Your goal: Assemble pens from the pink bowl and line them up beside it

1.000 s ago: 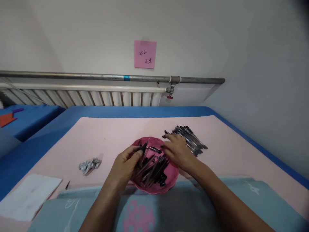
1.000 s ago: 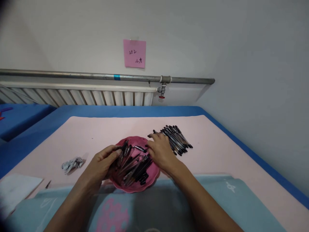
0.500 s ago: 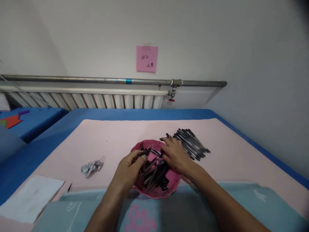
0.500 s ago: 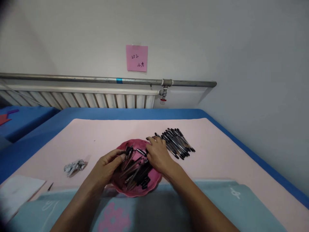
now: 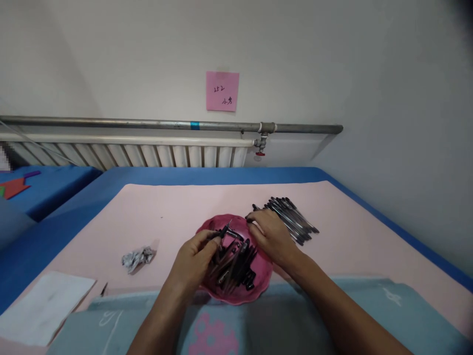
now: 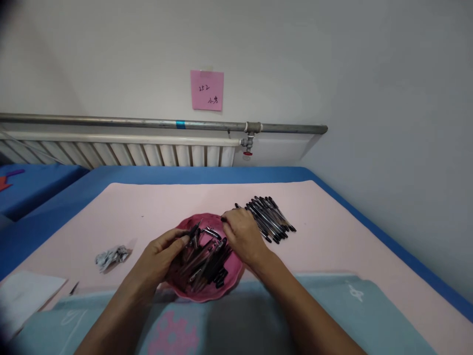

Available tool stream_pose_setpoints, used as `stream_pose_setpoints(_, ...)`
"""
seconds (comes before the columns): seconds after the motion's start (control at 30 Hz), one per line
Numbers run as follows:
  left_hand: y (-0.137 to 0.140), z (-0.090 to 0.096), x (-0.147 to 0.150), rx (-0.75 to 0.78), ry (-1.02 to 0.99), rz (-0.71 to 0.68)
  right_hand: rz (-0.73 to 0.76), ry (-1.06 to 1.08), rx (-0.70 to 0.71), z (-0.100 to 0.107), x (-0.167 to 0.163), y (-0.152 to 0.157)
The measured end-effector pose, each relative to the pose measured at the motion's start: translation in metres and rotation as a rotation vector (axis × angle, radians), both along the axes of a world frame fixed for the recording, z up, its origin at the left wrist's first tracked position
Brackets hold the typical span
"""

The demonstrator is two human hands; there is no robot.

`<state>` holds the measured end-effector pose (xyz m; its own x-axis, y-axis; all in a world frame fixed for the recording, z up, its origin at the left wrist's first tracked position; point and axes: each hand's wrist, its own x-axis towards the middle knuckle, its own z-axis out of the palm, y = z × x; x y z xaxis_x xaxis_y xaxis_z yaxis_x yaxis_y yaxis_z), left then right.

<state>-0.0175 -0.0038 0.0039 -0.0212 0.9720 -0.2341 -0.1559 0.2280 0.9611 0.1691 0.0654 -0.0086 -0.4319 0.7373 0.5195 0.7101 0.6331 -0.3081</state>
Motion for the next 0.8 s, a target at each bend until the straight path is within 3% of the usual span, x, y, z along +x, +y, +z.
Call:
stream_pose_setpoints(0.23, 0.002, -0.006, -0.001, 0.086, 0.111, 0.012, 0.076, -0.206, -0.198, 0.0, -0.01, -0.005)
stream_pose_setpoints(0.47, 0.0, -0.003, 0.0, 0.085, 0.175, -0.005, 0.195, -0.327, -0.267, -0.002, -0.022, -0.011)
stream_pose_setpoints(0.6, 0.001, -0.004, -0.001, 0.103, 0.2, -0.021, 0.155, -0.404, -0.245, -0.01, -0.029, -0.011)
stream_pose_setpoints(0.7, 0.002, -0.006, -0.001, 0.116, 0.204, -0.025, 0.141, -0.371, -0.235, -0.014, -0.032, -0.01)
stream_pose_setpoints(0.8, 0.001, -0.004, -0.001, 0.112, 0.182, -0.03, 0.161, -0.19, -0.288, -0.009, -0.03, -0.011)
